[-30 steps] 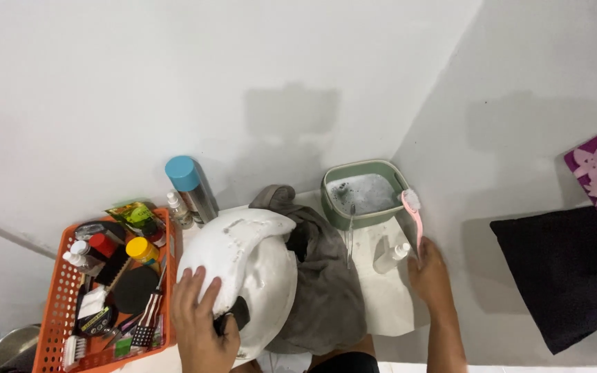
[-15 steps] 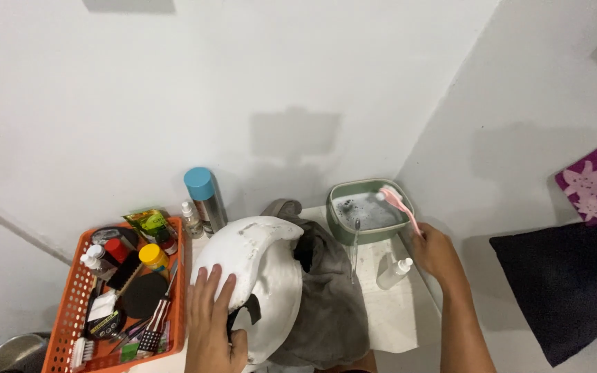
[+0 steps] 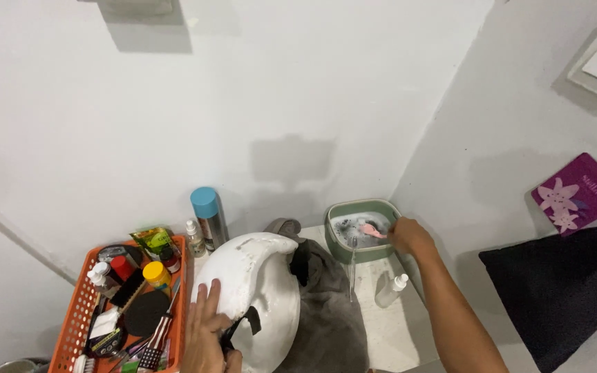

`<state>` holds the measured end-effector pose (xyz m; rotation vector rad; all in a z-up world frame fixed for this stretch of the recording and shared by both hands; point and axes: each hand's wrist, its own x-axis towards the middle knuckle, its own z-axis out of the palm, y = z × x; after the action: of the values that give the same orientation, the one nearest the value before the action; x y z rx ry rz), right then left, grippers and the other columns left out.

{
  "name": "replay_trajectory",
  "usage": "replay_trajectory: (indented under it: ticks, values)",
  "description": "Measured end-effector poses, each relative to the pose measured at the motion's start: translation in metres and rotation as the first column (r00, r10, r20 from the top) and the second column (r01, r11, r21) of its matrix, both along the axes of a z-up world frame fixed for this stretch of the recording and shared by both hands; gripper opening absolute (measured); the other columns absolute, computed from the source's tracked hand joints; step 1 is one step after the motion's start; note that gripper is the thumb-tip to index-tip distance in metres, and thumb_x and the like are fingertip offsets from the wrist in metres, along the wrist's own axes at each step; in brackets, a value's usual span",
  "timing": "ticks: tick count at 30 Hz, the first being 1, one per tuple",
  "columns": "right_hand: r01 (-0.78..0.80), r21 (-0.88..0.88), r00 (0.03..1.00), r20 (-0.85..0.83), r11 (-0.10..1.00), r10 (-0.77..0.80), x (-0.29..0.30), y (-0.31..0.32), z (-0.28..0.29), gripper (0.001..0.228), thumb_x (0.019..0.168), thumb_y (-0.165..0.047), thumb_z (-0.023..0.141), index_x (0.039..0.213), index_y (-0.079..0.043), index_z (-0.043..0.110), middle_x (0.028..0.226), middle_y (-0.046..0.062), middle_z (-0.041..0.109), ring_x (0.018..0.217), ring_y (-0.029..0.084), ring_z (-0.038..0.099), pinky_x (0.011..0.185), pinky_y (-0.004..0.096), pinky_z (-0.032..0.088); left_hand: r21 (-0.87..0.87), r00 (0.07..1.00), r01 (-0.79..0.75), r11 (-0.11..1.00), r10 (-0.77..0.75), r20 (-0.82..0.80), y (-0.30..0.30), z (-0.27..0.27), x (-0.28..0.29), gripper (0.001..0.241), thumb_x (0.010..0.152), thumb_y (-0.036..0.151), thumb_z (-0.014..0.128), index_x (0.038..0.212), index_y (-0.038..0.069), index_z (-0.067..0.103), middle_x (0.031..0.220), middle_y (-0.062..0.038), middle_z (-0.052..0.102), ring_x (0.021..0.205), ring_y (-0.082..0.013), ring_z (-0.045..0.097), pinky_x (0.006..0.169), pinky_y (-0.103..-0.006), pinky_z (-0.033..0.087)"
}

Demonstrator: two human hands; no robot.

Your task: The person scrubs a white helmet with a gray cloth and a pink brush. They repeatedly dip the cloth into a green basin of soapy water to clean the helmet's surface and interior.

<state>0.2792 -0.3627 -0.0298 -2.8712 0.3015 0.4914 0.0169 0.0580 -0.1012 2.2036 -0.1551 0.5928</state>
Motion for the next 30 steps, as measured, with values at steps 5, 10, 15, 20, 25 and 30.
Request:
replay_trajectory:
  ticks: [5, 10, 15, 20, 25, 30]
  values:
    - [-0.015, 0.037, 1.0, 0.002, 0.999, 0.015, 0.004, -0.007, -0.008, 0.031, 0.092, -0.016, 0.051, 0.104, -0.011, 0.079, 0.101, 0.008, 0.077, 0.086, 0.026, 0.07, 0.068, 0.036, 0.051, 0.32, 0.986, 0.096, 0.943, -0.134, 0.099, 0.007, 0.002, -0.005, 0.021, 0.063, 0.013, 0.059, 0.083, 0.017, 0.06, 0.171, -0.024, 0.008, 0.157, -0.0531, 0.003, 0.121, -0.0719, 0.008]
    - [-0.005, 0.084, 1.0, 0.025, 0.996, 0.003, -0.008, 0.0, -0.004, 0.033, 0.092, -0.013, 0.047, 0.103, -0.01, 0.079, 0.099, 0.008, 0.076, 0.084, 0.026, 0.07, 0.067, 0.035, 0.051, 0.377, 0.972, 0.037, 0.926, 0.054, -0.23, 0.012, -0.032, 0.012, 0.069, 0.07, 0.034, 0.081, 0.123, 0.031, 0.037, 0.171, -0.018, -0.002, 0.156, -0.0468, -0.004, 0.118, -0.0704, 0.011]
    - [-0.083, 0.11, 0.997, 0.011, 0.99, 0.082, 0.009, -0.015, -0.025, 0.033, 0.097, -0.021, 0.056, 0.119, -0.013, 0.079, 0.115, 0.011, 0.078, 0.103, 0.027, 0.072, 0.082, 0.036, 0.056, 0.543, 0.892, -0.44, 0.715, 0.42, 0.169, -0.008, -0.048, 0.008, 0.121, 0.051, 0.064, 0.088, 0.158, 0.039, 0.038, 0.17, -0.004, 0.034, 0.147, -0.0282, 0.046, 0.107, -0.0521, 0.052]
    - [0.04, 0.397, 0.963, 0.228, 0.917, -0.141, -0.033, -0.002, 0.015, 0.041, 0.1, -0.031, 0.051, 0.129, -0.013, 0.074, 0.123, 0.012, 0.076, 0.112, 0.027, 0.07, 0.092, 0.035, 0.052, 0.606, 0.82, -0.571, 0.554, 0.411, 0.398, -0.01, -0.035, 0.001, 0.092, 0.056, 0.045, 0.071, 0.147, 0.039, 0.056, 0.156, -0.006, 0.056, 0.132, -0.0239, 0.063, 0.106, -0.0452, 0.056]
    - [0.081, 0.314, 0.935, 0.305, 0.946, -0.182, -0.048, -0.019, 0.002, 0.041, 0.097, -0.031, 0.053, 0.13, -0.014, 0.071, 0.113, 0.013, 0.079, 0.105, 0.032, 0.073, 0.089, 0.04, 0.055, 0.6, 0.796, -0.602, 0.527, 0.457, 0.398, -0.002, -0.032, 0.002, 0.101, 0.046, 0.032, 0.069, 0.146, 0.036, 0.059, 0.149, -0.008, 0.064, 0.13, -0.0169, 0.064, 0.116, -0.0361, 0.049]
    - [0.042, 0.27, 0.915, 0.377, 0.962, -0.145, -0.07, -0.019, 0.009, 0.036, 0.096, -0.027, 0.051, 0.119, -0.015, 0.077, 0.098, 0.012, 0.081, 0.1, 0.035, 0.073, 0.084, 0.043, 0.055, 0.513, 0.793, -0.605, 0.609, 0.517, 0.322, -0.014, -0.027, 0.0, 0.095, 0.053, 0.028, 0.07, 0.147, 0.037, 0.059, 0.154, -0.006, 0.06, 0.12, -0.026, 0.07, 0.109, -0.0421, 0.057]
